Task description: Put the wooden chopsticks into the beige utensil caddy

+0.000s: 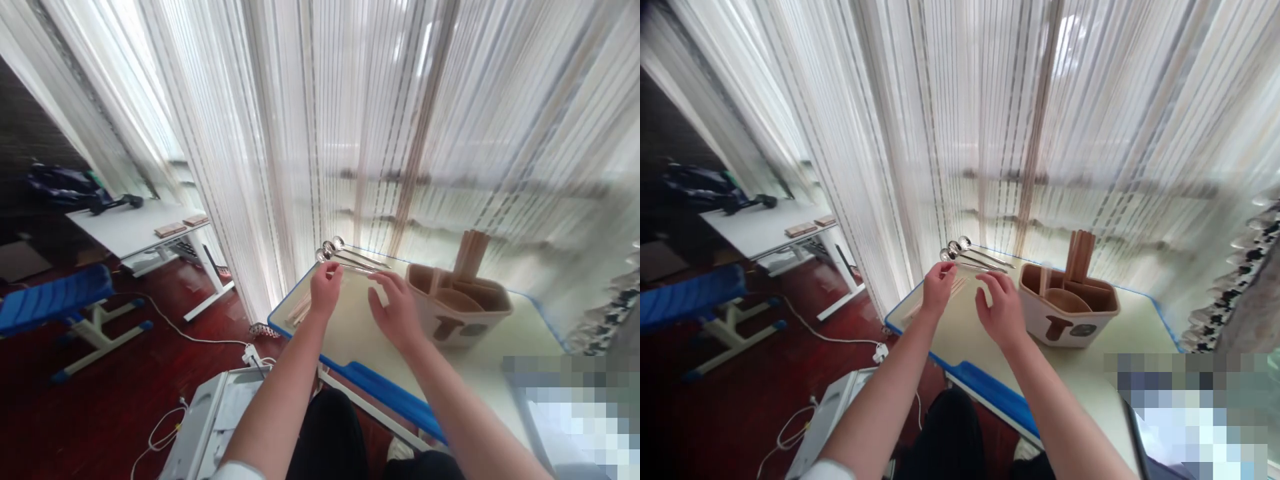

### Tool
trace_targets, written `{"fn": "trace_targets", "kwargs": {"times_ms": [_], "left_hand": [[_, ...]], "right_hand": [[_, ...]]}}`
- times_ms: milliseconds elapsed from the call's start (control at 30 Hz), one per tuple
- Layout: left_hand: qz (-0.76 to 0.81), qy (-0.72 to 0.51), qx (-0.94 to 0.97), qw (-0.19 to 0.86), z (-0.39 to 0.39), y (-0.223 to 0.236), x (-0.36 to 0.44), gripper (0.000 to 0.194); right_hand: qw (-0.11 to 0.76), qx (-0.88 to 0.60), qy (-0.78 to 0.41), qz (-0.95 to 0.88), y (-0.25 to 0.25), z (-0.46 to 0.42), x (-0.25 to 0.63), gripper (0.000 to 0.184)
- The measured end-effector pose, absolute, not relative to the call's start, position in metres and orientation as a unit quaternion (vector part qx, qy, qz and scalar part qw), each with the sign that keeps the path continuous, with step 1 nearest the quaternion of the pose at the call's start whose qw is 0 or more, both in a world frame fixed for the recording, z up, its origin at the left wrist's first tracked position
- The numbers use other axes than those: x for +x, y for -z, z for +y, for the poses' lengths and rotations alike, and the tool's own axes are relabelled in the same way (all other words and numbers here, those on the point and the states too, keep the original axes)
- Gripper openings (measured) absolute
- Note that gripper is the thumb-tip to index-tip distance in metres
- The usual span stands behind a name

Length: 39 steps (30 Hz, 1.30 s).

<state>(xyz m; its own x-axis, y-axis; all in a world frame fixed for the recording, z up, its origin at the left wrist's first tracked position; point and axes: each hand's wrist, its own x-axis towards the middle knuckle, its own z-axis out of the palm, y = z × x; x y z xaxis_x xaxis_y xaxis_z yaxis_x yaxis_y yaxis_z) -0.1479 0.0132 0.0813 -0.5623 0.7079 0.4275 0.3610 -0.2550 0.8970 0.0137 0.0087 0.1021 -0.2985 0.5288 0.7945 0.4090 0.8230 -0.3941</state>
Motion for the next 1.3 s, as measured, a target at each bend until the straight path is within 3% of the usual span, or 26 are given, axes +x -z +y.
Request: {"fn": "trace_targets", "kwargs": {"times_ms": [200,533,667,833,1000,1200,1300], "left_hand": [[0.643,-0.634,0.396,0.165,0.028,-0.06,-0.211,0.022],[0.687,-0.557,0.374,0.28,0.085,-0.033,-0.276,0.028],[0.691,-0.545,0.383,0.281,0.087,-0.016,-0.284,0.03],[0.704,-0.494,0.461,0.218,0.082,-0.008,-0.277,0.046],[0.689,-0.468,0.489,0.259,0.081,-0.014,-0.27,0.036],[0.66,-0.408,0.541,0.324,0.074,-0.025,-0.271,0.051],[0.644,-0.384,0.587,0.305,0.071,-0.027,-0.272,0.045]], "right_hand": [[0.422,-0.363,-0.16,-0.815,-0.052,0.076,-0.053,0.027],[0.409,-0.423,-0.013,-0.809,-0.008,0.153,-0.101,0.035],[0.318,-0.461,0.001,-0.828,0.004,0.159,-0.102,0.038],[0.249,-0.494,-0.008,-0.833,-0.001,0.15,-0.102,0.036],[0.265,-0.497,0.0,-0.826,-0.003,0.146,-0.098,0.036],[0.328,-0.468,-0.014,-0.82,0.004,0.151,-0.091,0.034],[0.361,-0.445,-0.026,-0.819,0.001,0.148,-0.091,0.029]]}}
